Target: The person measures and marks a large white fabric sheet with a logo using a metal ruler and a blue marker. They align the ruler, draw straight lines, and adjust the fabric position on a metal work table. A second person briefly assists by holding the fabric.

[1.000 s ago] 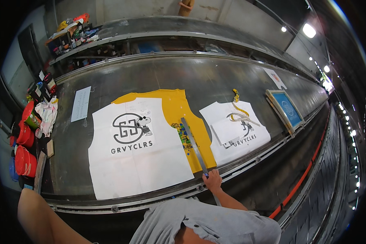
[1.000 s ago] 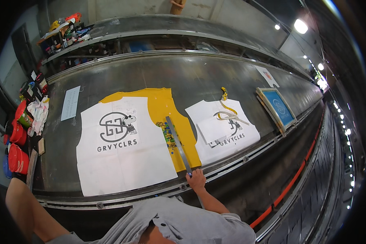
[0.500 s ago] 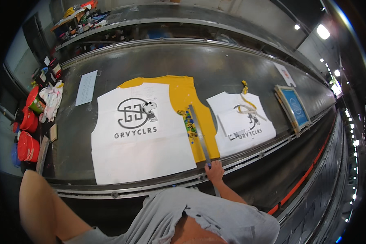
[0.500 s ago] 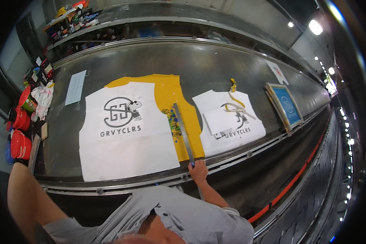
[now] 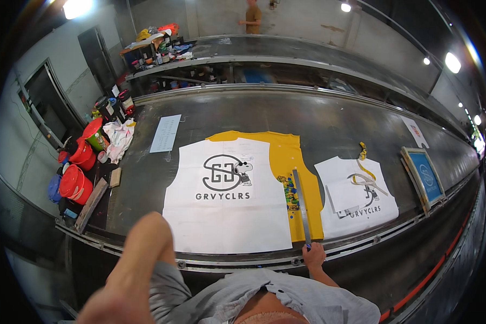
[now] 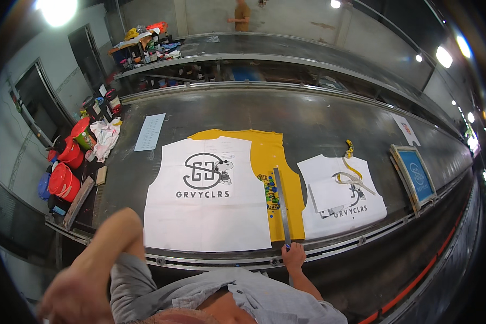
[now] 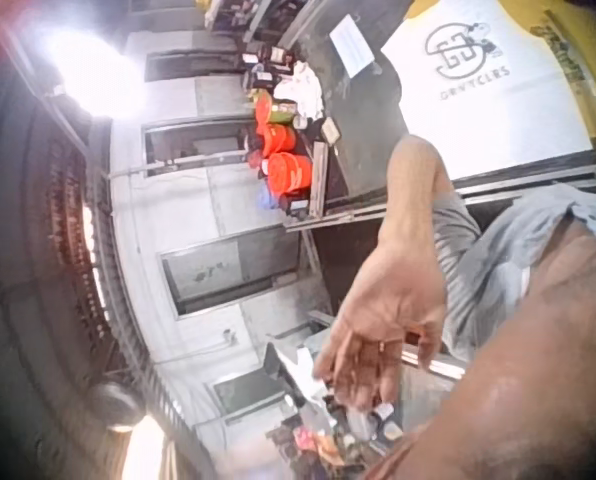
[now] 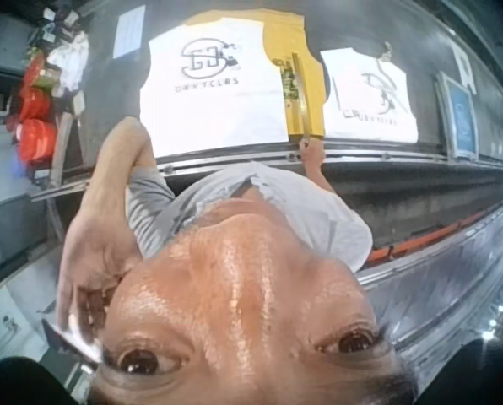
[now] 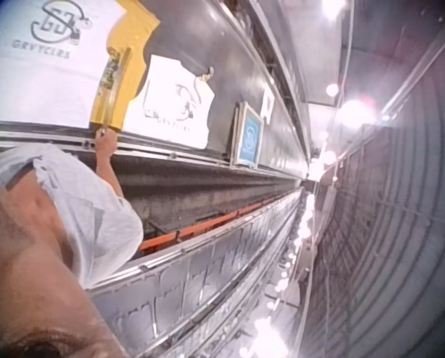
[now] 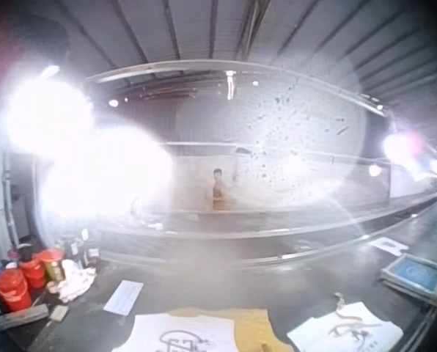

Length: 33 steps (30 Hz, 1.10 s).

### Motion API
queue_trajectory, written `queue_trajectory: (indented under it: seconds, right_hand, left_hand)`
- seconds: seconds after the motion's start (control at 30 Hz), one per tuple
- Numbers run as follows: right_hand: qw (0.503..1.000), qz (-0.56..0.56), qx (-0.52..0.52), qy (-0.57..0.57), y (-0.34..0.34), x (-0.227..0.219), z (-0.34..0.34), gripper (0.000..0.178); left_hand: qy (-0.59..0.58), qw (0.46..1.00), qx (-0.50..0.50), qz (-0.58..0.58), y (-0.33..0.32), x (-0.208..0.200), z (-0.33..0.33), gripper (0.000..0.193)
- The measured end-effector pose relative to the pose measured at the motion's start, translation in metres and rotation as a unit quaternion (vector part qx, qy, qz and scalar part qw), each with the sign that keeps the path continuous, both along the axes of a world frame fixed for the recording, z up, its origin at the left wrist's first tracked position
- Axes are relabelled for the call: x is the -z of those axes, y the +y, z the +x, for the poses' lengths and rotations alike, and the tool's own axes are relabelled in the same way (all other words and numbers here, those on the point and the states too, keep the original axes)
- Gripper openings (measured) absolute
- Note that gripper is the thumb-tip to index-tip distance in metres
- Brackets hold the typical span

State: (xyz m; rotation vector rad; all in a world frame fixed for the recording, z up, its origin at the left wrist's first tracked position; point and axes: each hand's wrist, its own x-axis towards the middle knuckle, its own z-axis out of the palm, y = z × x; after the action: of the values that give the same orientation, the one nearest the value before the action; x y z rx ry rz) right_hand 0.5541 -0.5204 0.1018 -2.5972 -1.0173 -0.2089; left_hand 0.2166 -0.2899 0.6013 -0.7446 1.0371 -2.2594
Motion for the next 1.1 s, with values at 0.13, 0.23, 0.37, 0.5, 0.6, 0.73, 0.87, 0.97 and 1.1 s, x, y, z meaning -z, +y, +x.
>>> queue_trajectory:
  seconds: [0.13, 0.23, 0.37, 0.5, 0.6, 0.73, 0.87, 0.97, 1.1]
  right_hand:
    - [1.0, 0.009, -0.004, 0.006, -0.001, 0.003, -0.001, 0.026]
    - [1.0, 0.007, -0.001, 0.018, -0.001, 0.002, 0.004, 0.026]
    - [1.0, 0.003, 0.0, 0.03, 0.0, -0.009, 0.028, 0.028]
    - [0.999, 0.044, -0.006, -0.005, 0.0, -0.021, 0.062, 0.038]
    - [0.999, 0.031, -0.03, 0.016, -0.011, -0.021, 0.071, 0.046]
    - [0.994, -0.042, -0.074, 0.064, -0.028, -0.012, 0.064, 0.041]
    - [0.997, 0.001, -0.058, 0.051, -0.032, -0.001, 0.06, 0.031]
    - [0.997, 0.032, -0.049, 0.05, -0.034, 0.006, 0.06, 0.03]
    - [0.993, 0.096, -0.033, 0.052, -0.039, 0.01, 0.061, 0.032]
  left_hand:
    - [0.167, 0.88, 0.051, -0.441, 0.065, 0.119, 0.061, 0.048]
    - [0.499, 0.479, -0.152, -0.707, 0.095, 0.258, 0.1, 0.06]
    - [0.541, 0.009, -0.257, -0.801, 0.069, 0.419, 0.083, 0.093]
    - [0.43, -0.056, -0.31, -0.846, 0.036, 0.482, 0.023, 0.092]
    - [0.39, -0.036, -0.328, -0.859, 0.023, 0.489, -0.008, 0.086]
    - [0.408, -0.053, -0.347, -0.843, 0.012, 0.493, -0.017, 0.078]
    - [0.414, 0.054, -0.356, -0.836, 0.007, 0.5, -0.016, 0.076]
    - [0.435, 0.014, -0.362, -0.825, 0.009, 0.5, -0.018, 0.071]
    - [0.437, -0.029, -0.331, -0.836, 0.015, 0.501, -0.017, 0.067]
